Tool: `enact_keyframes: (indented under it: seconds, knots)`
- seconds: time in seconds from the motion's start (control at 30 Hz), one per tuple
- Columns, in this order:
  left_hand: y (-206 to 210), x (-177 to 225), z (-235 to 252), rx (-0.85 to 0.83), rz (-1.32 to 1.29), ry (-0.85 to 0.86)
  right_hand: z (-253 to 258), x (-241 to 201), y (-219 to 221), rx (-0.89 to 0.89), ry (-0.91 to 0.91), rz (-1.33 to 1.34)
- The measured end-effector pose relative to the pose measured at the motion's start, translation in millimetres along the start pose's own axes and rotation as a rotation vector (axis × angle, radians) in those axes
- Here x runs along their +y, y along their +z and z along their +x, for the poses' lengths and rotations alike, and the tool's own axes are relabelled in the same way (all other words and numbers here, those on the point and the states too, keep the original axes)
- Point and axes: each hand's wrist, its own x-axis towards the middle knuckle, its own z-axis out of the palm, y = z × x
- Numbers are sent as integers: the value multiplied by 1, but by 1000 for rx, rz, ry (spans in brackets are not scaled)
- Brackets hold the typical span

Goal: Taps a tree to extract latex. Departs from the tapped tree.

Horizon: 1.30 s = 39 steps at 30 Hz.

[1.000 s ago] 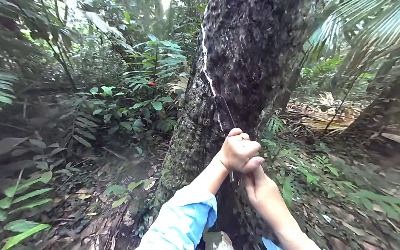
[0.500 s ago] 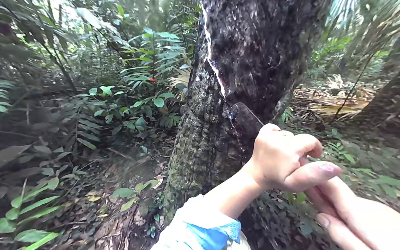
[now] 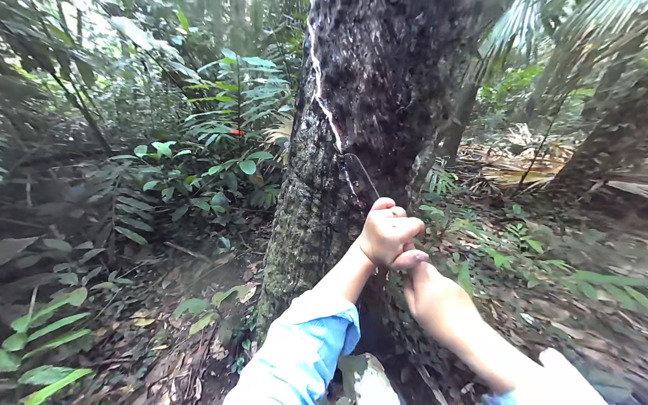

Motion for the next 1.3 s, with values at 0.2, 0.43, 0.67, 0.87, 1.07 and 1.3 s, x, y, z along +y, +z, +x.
enact_keyframes:
  seconds: [0.2, 0.43, 0.67, 0.87, 1.07, 1.3]
  knots:
    - [-15, -27, 8, -113, 208, -93, 52, -7, 23, -39, 97, 147]
    - [-117, -59, 64, -54, 570, -566, 88, -48, -4, -525, -109, 345]
    - [-69, -81, 47, -384, 639, -735, 18, 12, 23, -714, -164, 609]
    - [-69, -85, 50, -321, 786, -616, -13, 75, -2, -583, -167, 765]
    - [-170, -61, 51, -375, 1075, -1483, -13, 113, -18, -326, -186, 830]
    - [-150, 15, 17, -386, 1084, -1287, 6, 88, 23, 39, -221, 757]
